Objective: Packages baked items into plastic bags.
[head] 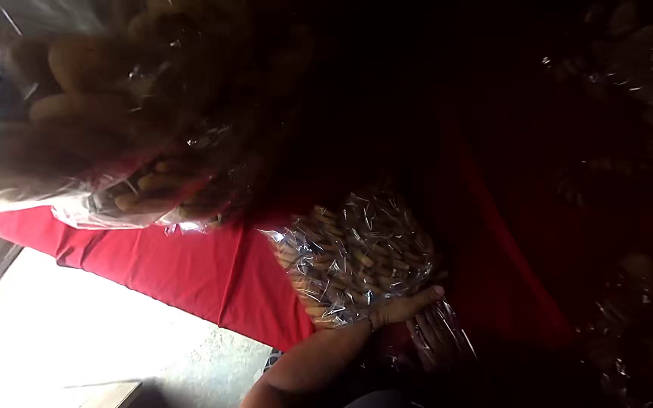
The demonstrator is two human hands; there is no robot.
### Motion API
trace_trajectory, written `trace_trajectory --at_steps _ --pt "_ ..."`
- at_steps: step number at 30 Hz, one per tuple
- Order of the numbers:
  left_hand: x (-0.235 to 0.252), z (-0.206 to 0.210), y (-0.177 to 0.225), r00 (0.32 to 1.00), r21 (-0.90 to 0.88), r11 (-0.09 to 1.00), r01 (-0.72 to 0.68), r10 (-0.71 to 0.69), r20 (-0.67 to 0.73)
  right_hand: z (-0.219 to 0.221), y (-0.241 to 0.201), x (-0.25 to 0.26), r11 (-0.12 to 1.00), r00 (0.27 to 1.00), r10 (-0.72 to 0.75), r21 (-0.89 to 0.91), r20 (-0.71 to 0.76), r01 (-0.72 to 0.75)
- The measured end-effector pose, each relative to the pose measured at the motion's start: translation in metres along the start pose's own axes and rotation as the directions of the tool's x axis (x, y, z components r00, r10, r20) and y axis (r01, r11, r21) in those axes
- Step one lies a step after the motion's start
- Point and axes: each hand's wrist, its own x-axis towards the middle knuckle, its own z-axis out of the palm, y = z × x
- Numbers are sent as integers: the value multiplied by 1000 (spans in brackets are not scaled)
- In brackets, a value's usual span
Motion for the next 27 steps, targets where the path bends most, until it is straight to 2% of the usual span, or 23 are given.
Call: trace_trajectory --at_steps 1,4,5,8,11,14,17,20,22,24,25,27 --pt "2 -2 1 1000 -45 999 6 -6 -2 17 17 -6 997 997 -60 -57 -41 58" --pt "3 -10 -1 999 -134 990 34 -31 24 24 30 -25 995 993 -85 -51 79 89" --pt "3 -14 3 999 -156 986 54 -53 14 34 35 -34 993 994 -88 -75 62 93" --pt "1 -14 7 988 -282 950 132 -149 -39 94 71 -63 976 961 -173 -167 -216 138" --pt "-4 -11 5 990 -368 929 30 -79 -117 104 88 -63 984 931 -158 -132 -328 120" --pt "6 -12 -2 993 -452 890 -61 10 -114 84 91 -73 998 971 -32 42 -239 43" --pt "15 -27 -4 993 -321 942 -94 64 -102 66 89 -95 959 976 27 281 -218 36" --pt "19 -19 16 969 6 994 -110 108 -222 66 117 -161 927 945 161 372 -285 -46" --pt "26 15 30 961 274 960 -60 130 -245 65 164 -220 874 860 391 425 -328 -235" --pt "38 74 31 985 481 867 -128 169 -43 52 220 -268 765 694 618 487 -370 -421" --pt "50 110 26 976 566 796 -215 197 93 47 251 -281 751 607 655 480 -450 -454" --pt "81 186 0 923 716 584 -382 209 323 47 309 -289 790 456 604 414 -654 -452"
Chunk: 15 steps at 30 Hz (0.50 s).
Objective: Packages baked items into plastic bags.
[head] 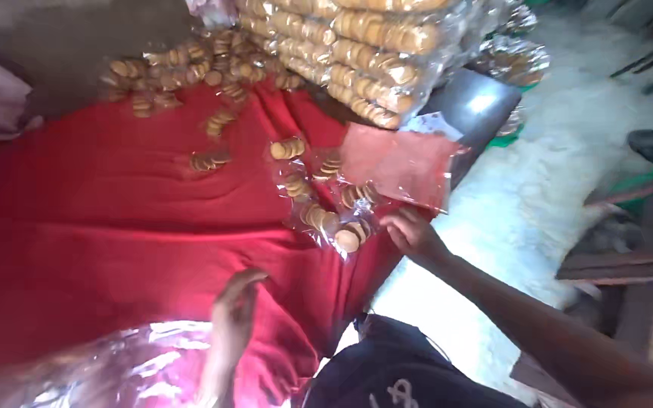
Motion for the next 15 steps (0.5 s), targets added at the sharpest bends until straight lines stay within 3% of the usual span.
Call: trace_trajectory --at_steps 1,4,6,7,9,10,13,15 --pt "25 31 8 996 150 987 -55 44 72 5 12 16 1000 1000 31 4 -4 -31" --pt "92 97 -3 951 456 869 -193 50 306 20 9 56 970 920 218 28 326 -240" --pt "120 119 -15 836 600 762 -245 -147 528 25 10 64 950 832 181 127 524 -287" --pt "128 125 -18 766 655 709 -262 -261 588 27 15 59 924 831 109 253 545 -288" --pt "127 131 -16 746 709 671 -216 -355 564 27 31 40 775 882 36 544 470 -322" --pt "120 132 -13 749 717 673 -178 -380 543 20 36 31 669 870 99 615 482 -417" --pt "75 136 -5 801 703 701 -116 -352 484 -3 56 14 351 733 399 647 551 -677" --pt "47 147 4 850 715 697 -44 -351 394 -6 69 10 270 686 489 655 538 -706"
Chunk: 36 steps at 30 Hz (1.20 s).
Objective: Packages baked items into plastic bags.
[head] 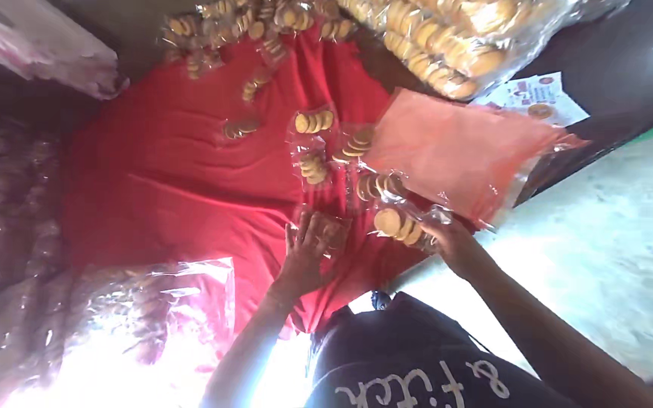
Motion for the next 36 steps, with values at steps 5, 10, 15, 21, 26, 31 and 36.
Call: trace_trajectory --at_steps 5,10,15,21,26,31,36 --pt "9 47 54 867 -111 971 212 -239 -437 3 5 5 973 955 -223 -8 198 229" --pt "16 32 18 776 -310 938 157 -311 -548 29 8 22 768 827 -474 -317 304 557" --pt "-28 28 -8 733 -381 916 -129 -170 -658 48 -17 21 501 601 -683 -334 415 799" --pt "-37 8 51 751 -909 -214 -357 -645 -143 82 -28 21 223 290 -698 -186 655 957" --pt "-26 -29 81 795 -797 -522 -305 -600 89 88 -29 -17 -114 193 -679 -361 708 926" --pt "-13 -63 84 924 -915 -259 -309 -308 -225 52 -70 -4 120 248 -871 -306 424 945" --pt "12 -37 74 850 -582 723 -373 15 -526 -40 -107 12 574 608 -771 -206 191 793"
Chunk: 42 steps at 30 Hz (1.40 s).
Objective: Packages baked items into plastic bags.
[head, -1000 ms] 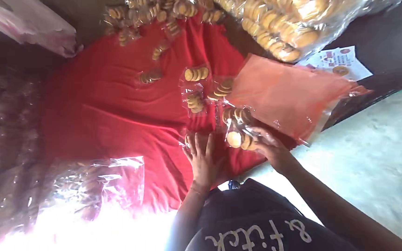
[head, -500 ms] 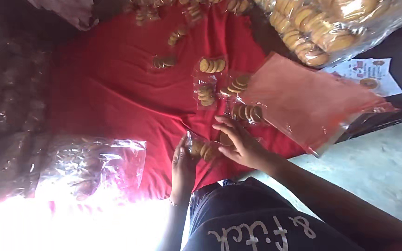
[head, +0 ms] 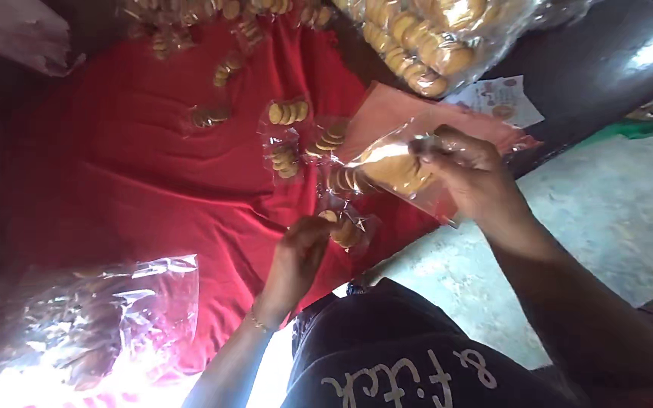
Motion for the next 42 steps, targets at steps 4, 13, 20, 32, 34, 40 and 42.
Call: trace_trajectory --at_steps 4,13,20,32,34,40,42 --pt "4 23 -46 885 433 811 -393 206 417 -31 19 -31 957 965 219 -161 -143 -241" --pt "55 31 -45 905 387 897 -216 36 423 -44 48 -90 819 782 573 194 -245 -540" --pt "145 25 -68 752 313 945 -96 -137 645 -48 55 -100 766 792 605 212 82 -607" --pt "17 38 -34 783 419 662 -622 523 336 10 62 -81 925 924 379 36 -57 -377" --pt "12 44 -38 797 494 631 -598 533 285 41 72 -73 977 973 207 30 99 -211" --pt "-9 62 -59 954 352 891 -287 298 24 77 84 -101 975 886 -8 202 463 -97" --pt "-4 65 -49 986 119 979 -166 163 36 89 92 -116 997 947 -80 40 310 71"
